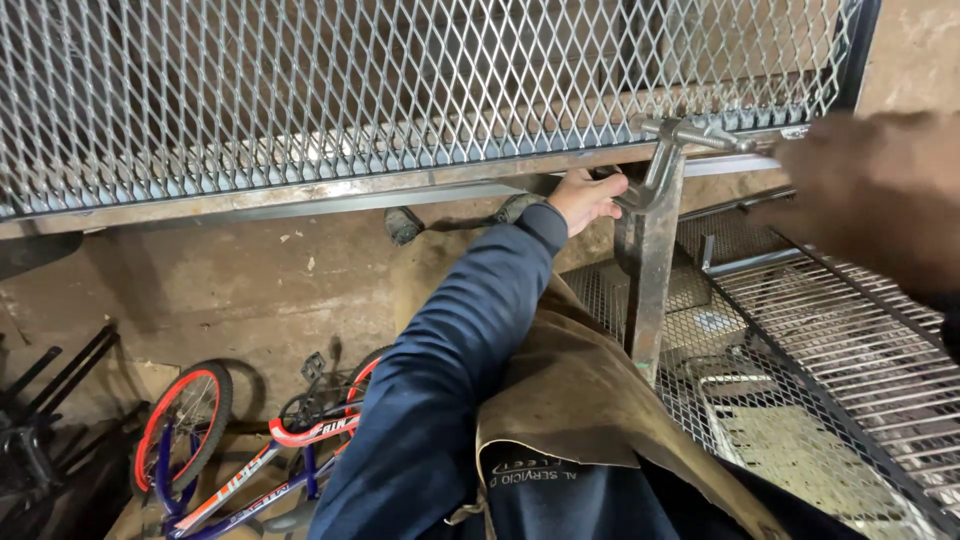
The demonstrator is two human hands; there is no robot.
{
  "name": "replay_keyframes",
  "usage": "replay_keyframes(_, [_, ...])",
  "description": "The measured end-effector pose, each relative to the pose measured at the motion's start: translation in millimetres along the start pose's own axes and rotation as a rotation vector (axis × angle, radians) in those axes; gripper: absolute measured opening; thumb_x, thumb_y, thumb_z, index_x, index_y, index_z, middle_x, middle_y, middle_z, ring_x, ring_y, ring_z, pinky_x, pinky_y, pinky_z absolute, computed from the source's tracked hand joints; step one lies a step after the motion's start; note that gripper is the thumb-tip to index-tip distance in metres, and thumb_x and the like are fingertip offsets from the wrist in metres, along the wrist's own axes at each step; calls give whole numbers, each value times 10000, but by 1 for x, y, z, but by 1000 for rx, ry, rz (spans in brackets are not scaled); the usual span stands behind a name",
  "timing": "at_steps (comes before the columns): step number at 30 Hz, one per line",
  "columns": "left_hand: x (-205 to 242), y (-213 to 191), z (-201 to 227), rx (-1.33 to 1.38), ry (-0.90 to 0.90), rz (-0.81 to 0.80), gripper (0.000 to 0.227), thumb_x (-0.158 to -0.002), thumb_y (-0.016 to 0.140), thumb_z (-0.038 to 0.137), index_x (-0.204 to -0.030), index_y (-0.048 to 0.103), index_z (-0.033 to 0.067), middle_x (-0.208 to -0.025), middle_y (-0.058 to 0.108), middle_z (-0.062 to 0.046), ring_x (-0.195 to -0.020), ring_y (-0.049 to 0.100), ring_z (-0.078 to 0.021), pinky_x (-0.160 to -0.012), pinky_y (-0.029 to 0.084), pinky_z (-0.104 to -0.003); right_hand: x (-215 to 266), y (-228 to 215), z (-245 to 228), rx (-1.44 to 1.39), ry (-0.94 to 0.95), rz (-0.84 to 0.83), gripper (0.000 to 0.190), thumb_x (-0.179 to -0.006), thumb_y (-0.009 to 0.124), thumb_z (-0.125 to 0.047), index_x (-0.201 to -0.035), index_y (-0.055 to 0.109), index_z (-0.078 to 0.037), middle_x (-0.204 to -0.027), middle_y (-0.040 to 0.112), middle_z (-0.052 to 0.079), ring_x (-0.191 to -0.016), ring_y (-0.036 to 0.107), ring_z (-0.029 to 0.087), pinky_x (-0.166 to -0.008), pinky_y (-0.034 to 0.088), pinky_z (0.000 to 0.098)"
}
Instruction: The recorder is securing a metal grate to a metal frame using C-clamps in a workshop environment.
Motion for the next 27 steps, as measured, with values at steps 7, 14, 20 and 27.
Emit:
replay_keyframes(7, [1, 4, 1, 7, -15, -24, 282, -957, 748, 152, -1158, 679, -33, -1067, 746, -150, -881, 733, -215, -684, 593, -369, -32, -31, -25, 0, -227, -305, 727, -804, 578, -645, -1391, 535, -218, -737, 595, 9, -443, 526, 78, -354, 437, 232])
replay_keyframes(14, [-5, -3, -6, 3, -18, 4, 267, -968, 753, 139, -1154, 676, -36, -1067, 737, -156, -868, 725, -229, -676, 597, -376, -6, 4, 0, 94, -5, -48, 605, -940, 606, -626, -1160, 678, -67, -753, 607, 32, -540, 508, 92, -443, 383, 184])
replay_keyframes(20, [-4, 5, -1, 34, -49, -2, 295, -957, 743, 161, -1178, 673, -21, -1110, 738, -162, -896, 742, -233, -676, 597, -373, 10, 31, -16, -251, -153, -24, 310, -1046, 626, -399, -1103, 683, -100, -741, 581, 45, -517, 494, 117, -407, 396, 231])
replay_keyframes(27, [0, 7, 2, 19, -15, 1, 295, -965, 758, 160, -1162, 678, -45, -1087, 746, -163, -884, 733, -235, -655, 589, -375, -22, -79, -37, 403, -312, 376, 371, -1006, 561, -182, -1345, 705, -226, -780, 488, -41, -652, 435, 61, -471, 361, 140])
Point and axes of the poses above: each hand's wrist, its own x-axis away from the middle knuckle, its own y-axis out of the palm, z = x × y, the point moved 8 cm from there along -x, towards the middle knuckle
